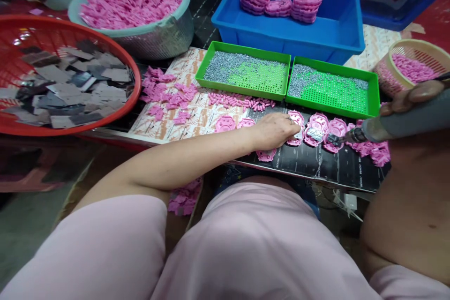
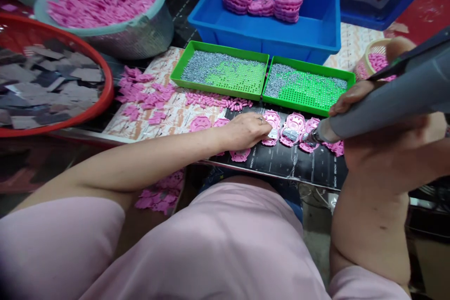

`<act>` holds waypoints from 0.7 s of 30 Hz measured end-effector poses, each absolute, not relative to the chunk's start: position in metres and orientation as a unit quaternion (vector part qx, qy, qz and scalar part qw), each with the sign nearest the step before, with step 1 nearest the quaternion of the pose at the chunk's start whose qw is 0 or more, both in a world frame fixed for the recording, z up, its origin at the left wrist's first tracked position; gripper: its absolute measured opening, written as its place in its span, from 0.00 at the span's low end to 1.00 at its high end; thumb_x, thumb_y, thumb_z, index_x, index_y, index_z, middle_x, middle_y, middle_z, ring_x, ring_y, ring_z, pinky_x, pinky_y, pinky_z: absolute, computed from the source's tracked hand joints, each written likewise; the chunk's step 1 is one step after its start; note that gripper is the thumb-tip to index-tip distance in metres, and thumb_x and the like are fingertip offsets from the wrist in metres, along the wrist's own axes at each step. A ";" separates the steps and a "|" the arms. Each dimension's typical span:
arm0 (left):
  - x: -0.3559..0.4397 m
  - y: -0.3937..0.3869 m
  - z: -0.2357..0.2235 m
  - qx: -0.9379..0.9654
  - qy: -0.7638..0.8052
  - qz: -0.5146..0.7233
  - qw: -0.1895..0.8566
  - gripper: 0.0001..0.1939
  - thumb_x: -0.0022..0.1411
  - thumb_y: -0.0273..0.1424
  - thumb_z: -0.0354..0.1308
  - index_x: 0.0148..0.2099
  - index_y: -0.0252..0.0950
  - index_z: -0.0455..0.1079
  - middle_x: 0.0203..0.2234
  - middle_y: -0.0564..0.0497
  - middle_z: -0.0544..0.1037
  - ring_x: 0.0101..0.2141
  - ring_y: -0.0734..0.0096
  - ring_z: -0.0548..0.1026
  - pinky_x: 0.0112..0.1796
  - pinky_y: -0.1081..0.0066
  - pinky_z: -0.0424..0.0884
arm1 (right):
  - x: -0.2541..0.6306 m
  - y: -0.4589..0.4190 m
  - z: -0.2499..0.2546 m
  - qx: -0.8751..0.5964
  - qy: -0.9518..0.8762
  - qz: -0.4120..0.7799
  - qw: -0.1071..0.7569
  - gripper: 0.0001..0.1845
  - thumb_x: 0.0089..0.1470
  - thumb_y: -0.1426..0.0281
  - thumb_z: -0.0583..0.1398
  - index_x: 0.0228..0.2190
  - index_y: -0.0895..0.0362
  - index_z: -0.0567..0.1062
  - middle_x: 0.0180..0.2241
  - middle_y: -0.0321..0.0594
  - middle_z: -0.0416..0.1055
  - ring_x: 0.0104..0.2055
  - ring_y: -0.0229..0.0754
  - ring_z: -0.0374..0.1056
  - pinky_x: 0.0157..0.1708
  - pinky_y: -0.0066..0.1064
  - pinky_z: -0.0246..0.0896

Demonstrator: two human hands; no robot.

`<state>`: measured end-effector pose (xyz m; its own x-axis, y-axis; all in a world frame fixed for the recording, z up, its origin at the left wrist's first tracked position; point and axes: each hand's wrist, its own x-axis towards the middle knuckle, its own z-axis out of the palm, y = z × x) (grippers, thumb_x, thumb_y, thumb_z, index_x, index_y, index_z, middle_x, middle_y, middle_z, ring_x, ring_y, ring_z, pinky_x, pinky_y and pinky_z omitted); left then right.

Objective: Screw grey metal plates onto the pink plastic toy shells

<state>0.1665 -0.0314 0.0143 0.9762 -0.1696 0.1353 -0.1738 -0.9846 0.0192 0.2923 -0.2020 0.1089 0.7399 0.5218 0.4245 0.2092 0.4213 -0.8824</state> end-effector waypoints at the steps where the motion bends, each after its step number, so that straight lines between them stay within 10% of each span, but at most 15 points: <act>1: 0.167 -0.032 0.015 0.994 -0.083 0.064 0.018 0.05 0.62 0.28 0.54 0.37 0.35 0.71 0.29 0.47 0.77 0.33 0.66 0.73 0.32 0.70 0.65 | 0.289 -0.199 0.103 -0.520 -0.370 0.095 0.764 0.26 0.40 0.55 0.67 0.42 0.52 0.78 0.25 0.31 0.74 0.23 0.37 0.66 0.19 0.31 0.63; 5: 0.167 -0.034 0.017 0.994 -0.094 0.057 0.025 0.07 0.62 0.24 0.52 0.38 0.35 0.71 0.30 0.47 0.77 0.35 0.64 0.73 0.32 0.68 0.65 | 0.283 -0.186 0.081 -0.493 -0.402 0.169 0.753 0.19 0.39 0.67 0.66 0.38 0.53 0.76 0.24 0.35 0.75 0.25 0.41 0.70 0.21 0.32 0.65; 11: 0.167 -0.037 0.020 0.995 -0.077 0.049 0.028 0.09 0.62 0.23 0.52 0.41 0.35 0.72 0.30 0.46 0.77 0.36 0.63 0.74 0.28 0.69 0.62 | 0.268 -0.166 0.092 -0.478 -0.375 0.153 0.779 0.16 0.44 0.60 0.62 0.35 0.54 0.76 0.12 0.29 0.63 0.10 0.37 0.54 0.08 0.32 0.53; 21: 0.168 -0.037 0.019 0.995 -0.074 0.047 0.043 0.10 0.62 0.22 0.52 0.42 0.34 0.73 0.29 0.45 0.77 0.36 0.63 0.74 0.28 0.70 0.63 | 0.251 -0.150 0.083 -0.523 -0.397 0.075 0.750 0.16 0.50 0.54 0.63 0.34 0.52 0.74 0.13 0.30 0.60 0.12 0.37 0.58 0.12 0.32 0.50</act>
